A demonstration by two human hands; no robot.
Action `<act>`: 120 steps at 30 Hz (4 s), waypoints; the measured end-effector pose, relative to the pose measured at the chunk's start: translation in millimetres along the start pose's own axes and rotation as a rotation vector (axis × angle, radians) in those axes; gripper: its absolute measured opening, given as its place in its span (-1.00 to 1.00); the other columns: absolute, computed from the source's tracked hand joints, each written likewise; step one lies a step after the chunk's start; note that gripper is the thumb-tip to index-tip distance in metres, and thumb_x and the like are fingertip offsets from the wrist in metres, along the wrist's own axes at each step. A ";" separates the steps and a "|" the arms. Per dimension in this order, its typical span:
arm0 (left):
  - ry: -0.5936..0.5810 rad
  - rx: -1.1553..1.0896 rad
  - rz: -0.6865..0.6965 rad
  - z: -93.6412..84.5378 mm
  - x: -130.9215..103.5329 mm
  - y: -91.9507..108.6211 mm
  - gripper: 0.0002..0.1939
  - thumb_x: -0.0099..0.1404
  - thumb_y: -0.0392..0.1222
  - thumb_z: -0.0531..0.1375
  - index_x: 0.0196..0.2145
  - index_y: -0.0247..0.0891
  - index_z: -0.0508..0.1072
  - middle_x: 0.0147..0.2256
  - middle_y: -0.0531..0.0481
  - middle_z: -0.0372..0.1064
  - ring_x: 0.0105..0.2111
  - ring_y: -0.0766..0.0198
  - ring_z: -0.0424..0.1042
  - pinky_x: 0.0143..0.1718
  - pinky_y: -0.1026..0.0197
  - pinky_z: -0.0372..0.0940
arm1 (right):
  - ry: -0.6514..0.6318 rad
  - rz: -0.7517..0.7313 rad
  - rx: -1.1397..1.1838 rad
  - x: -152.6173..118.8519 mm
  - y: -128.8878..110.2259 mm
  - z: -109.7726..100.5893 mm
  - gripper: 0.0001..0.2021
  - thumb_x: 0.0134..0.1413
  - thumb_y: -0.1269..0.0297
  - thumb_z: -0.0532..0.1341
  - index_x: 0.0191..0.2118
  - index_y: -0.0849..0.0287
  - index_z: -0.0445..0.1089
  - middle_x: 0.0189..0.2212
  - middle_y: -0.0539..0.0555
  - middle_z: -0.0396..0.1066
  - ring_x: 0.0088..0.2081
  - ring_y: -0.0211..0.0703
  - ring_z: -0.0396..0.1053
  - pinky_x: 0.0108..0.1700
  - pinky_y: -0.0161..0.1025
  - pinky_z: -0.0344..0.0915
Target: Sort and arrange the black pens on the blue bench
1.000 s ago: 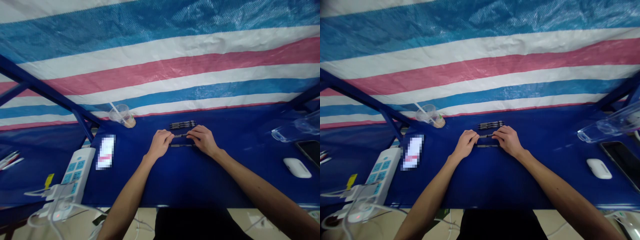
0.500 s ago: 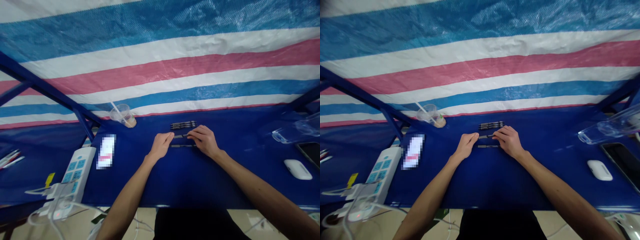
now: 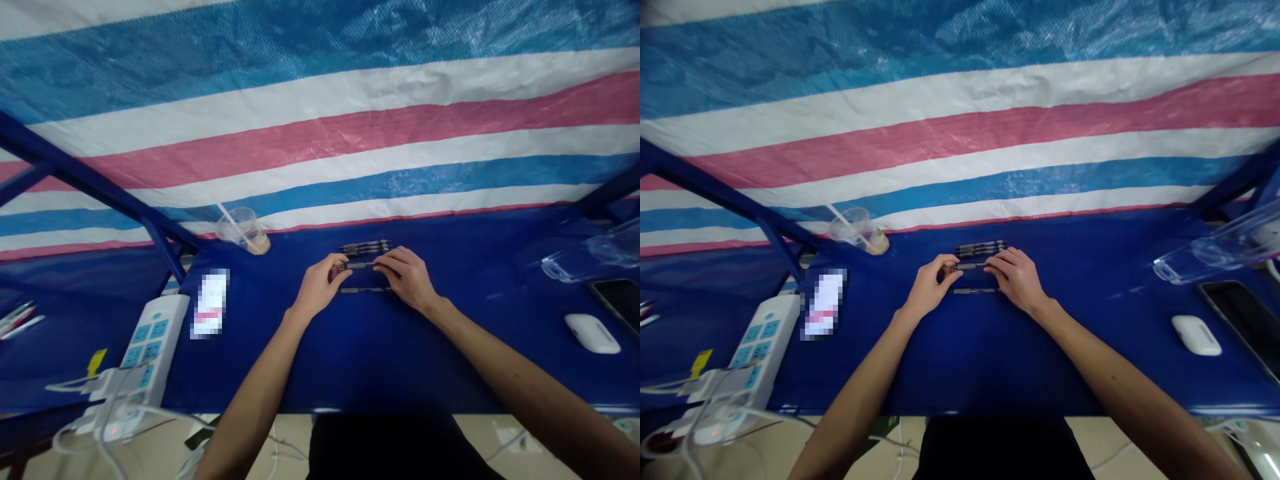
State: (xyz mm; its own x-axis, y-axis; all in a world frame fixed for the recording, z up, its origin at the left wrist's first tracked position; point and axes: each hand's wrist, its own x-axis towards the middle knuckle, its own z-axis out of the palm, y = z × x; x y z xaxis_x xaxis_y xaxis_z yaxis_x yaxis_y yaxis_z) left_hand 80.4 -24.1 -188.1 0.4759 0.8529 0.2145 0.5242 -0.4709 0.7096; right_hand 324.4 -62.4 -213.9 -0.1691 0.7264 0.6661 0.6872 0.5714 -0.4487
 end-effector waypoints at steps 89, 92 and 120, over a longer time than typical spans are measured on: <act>0.125 0.318 0.269 -5.1 2.3 1.9 -0.69 0.58 -0.09 0.03 -0.12 -0.24 0.53 -0.25 -0.05 0.53 -0.25 0.19 0.46 -0.15 0.11 0.31 | 0.069 0.003 -0.126 -0.9 2.8 -1.7 -0.88 0.36 0.30 0.25 -0.10 0.06 0.55 -0.23 0.09 0.57 -0.21 -0.05 0.51 -0.18 -0.08 0.24; 0.089 0.303 0.287 -0.8 1.3 4.8 -0.71 0.58 -0.09 0.04 -0.12 -0.23 0.54 -0.23 -0.05 0.55 -0.24 0.19 0.47 -0.14 0.10 0.31 | 0.076 -0.004 -0.083 -1.1 -2.2 0.4 -0.89 0.34 0.28 0.28 -0.08 0.08 0.54 -0.23 0.10 0.60 -0.23 -0.06 0.53 -0.18 -0.09 0.30; 0.056 0.146 0.345 12.5 -3.3 16.4 -0.87 0.49 -0.20 0.17 -0.07 -0.17 0.51 -0.16 -0.05 0.54 -0.14 0.20 0.51 -0.06 0.10 0.43 | -0.030 -0.105 0.028 -4.2 -9.2 5.7 -0.93 0.32 0.30 0.30 -0.13 0.12 0.52 -0.24 0.08 0.63 -0.33 -0.12 0.54 -0.23 -0.12 0.32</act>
State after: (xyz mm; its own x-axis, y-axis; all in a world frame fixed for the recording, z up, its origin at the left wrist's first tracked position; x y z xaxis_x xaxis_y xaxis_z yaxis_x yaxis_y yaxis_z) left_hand 96.2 -37.4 -185.6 0.6051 0.6473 0.4635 0.4367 -0.7566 0.4866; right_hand 314.8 -68.6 -216.0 -0.2609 0.6731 0.6921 0.6449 0.6549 -0.3938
